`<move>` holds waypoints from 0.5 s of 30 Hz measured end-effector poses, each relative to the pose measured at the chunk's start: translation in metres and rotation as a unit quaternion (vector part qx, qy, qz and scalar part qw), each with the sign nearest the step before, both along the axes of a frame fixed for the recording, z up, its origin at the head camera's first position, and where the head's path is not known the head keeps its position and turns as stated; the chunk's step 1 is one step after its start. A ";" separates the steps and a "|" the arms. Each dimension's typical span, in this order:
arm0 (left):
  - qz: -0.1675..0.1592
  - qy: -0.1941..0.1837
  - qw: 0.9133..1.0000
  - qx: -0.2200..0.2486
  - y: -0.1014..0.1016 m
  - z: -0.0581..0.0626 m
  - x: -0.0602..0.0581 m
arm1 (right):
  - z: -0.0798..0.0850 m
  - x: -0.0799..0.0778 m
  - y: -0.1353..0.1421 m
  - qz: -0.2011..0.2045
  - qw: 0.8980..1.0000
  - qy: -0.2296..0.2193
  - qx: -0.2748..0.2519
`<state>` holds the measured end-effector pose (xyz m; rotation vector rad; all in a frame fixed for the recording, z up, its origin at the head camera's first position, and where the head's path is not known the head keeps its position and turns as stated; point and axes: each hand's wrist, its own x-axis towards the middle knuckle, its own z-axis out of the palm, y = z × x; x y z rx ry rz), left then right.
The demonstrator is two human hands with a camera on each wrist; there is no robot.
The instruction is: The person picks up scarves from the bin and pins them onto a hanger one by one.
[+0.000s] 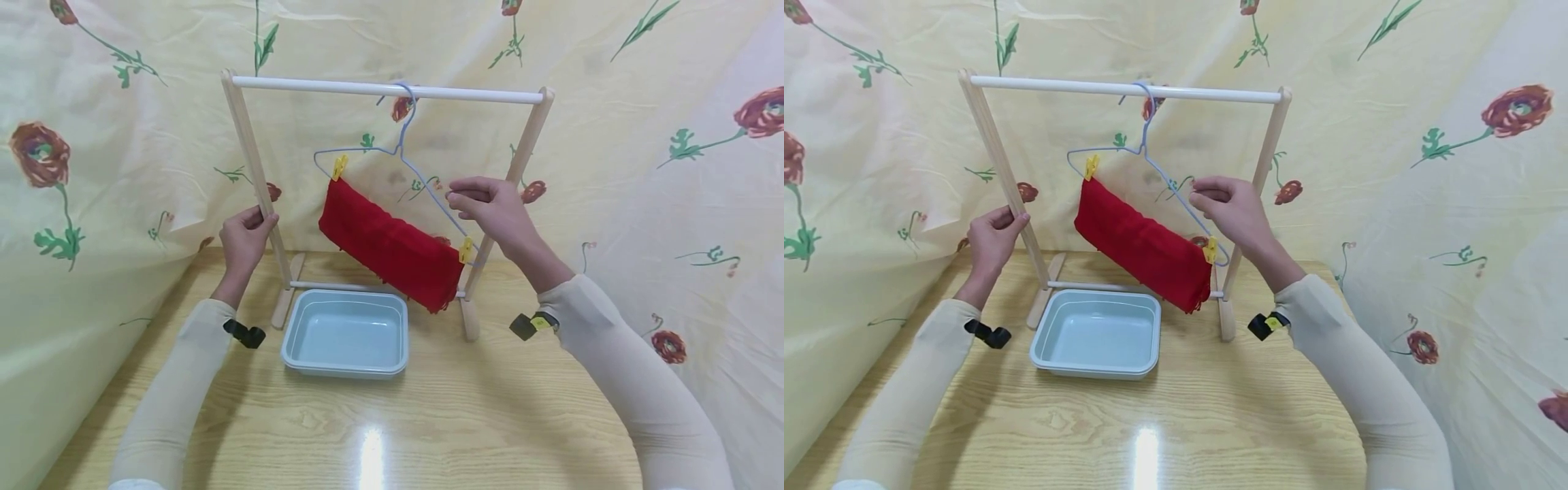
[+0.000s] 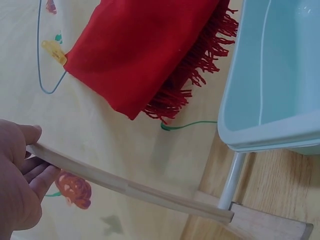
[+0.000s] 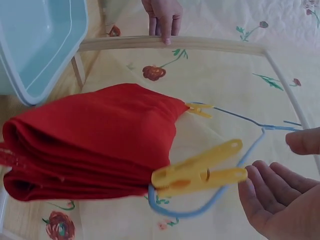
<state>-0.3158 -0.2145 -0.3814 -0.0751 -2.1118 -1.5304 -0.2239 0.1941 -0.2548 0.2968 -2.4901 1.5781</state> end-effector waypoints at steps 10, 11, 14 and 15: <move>-0.035 -0.006 0.999 0.009 -0.002 0.002 0.009 | -0.007 0.023 0.023 -0.027 0.994 0.078 0.070; -0.041 -0.011 0.999 0.006 -0.002 0.003 0.012 | -0.008 0.026 0.025 -0.030 0.993 0.084 0.081; -0.047 -0.018 0.999 -0.008 -0.003 0.006 0.023 | -0.015 0.034 0.034 -0.036 0.989 0.100 0.105; -0.044 -0.017 0.999 -0.019 -0.004 0.007 0.027 | -0.017 0.038 0.036 -0.037 0.988 0.103 0.107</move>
